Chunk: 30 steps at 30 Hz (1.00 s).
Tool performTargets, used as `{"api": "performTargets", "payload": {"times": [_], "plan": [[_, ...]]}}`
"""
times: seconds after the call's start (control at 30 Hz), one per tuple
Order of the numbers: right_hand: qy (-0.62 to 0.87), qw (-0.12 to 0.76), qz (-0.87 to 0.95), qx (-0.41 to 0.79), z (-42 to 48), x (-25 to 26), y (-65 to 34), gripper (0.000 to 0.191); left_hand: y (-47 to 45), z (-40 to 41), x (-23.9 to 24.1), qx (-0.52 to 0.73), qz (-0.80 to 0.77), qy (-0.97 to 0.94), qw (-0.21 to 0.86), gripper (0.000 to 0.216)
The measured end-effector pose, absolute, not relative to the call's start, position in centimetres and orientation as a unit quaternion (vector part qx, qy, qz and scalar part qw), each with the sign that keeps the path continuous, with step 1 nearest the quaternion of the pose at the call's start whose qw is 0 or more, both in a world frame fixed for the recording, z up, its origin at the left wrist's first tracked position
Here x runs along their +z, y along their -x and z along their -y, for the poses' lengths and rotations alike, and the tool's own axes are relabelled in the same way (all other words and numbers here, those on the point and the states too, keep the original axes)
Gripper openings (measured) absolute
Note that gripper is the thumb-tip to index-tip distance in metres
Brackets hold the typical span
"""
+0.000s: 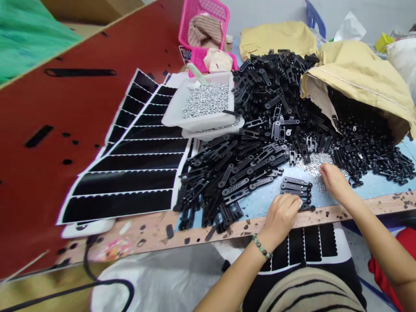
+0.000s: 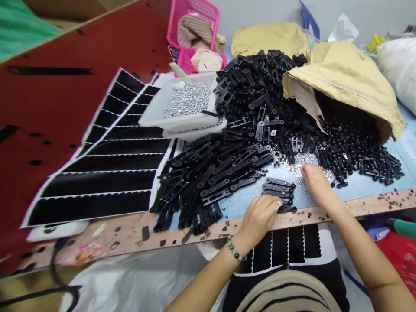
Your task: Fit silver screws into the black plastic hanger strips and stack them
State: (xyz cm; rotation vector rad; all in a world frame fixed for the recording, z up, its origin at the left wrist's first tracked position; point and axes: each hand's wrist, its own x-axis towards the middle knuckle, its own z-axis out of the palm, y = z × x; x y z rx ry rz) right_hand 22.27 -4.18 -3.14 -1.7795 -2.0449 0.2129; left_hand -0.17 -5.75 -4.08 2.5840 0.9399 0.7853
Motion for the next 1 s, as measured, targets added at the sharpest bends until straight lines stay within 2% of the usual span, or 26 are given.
{"api": "performTargets", "payload": {"times": [0.1,0.17,0.23,0.3,0.4,0.5,0.7,0.83,1.0], "plan": [[0.592,0.317,0.723,0.164,6.7,-2.3,-21.4,0.014,0.2,5.9,-4.0,0.274,-0.339,-0.886,0.161,0.020],[0.561,0.332,0.728,0.212,8.5,-2.2,-20.3,0.012,0.4,5.8,-3.9,0.279,-0.353,-0.875,0.177,0.017],[0.542,0.317,0.740,0.240,9.7,-2.4,-19.2,0.011,0.7,5.7,-3.8,0.284,-0.370,-0.865,0.182,0.019],[0.529,0.282,0.762,0.244,10.3,-2.7,-18.3,0.011,1.0,5.5,-3.9,0.281,-0.389,-0.859,0.177,0.033],[0.514,0.215,0.807,0.199,10.3,-3.2,-17.6,0.016,1.0,5.2,-4.7,0.246,-0.406,-0.862,0.179,0.050],[0.513,0.182,0.828,0.132,10.2,-3.4,-17.3,0.019,0.7,5.2,-5.6,0.211,-0.409,-0.866,0.195,0.054],[0.538,0.204,0.803,0.156,10.2,-3.5,-17.3,0.018,0.5,5.3,-5.9,0.210,-0.410,-0.863,0.209,0.057],[0.551,0.186,0.804,0.125,10.0,-3.6,-17.2,0.022,0.5,5.2,-6.1,0.214,-0.410,-0.862,0.208,0.057],[0.559,0.253,0.767,0.190,9.7,-4.0,-16.5,0.016,0.6,4.9,-6.4,0.220,-0.404,-0.859,0.225,0.059]]}}
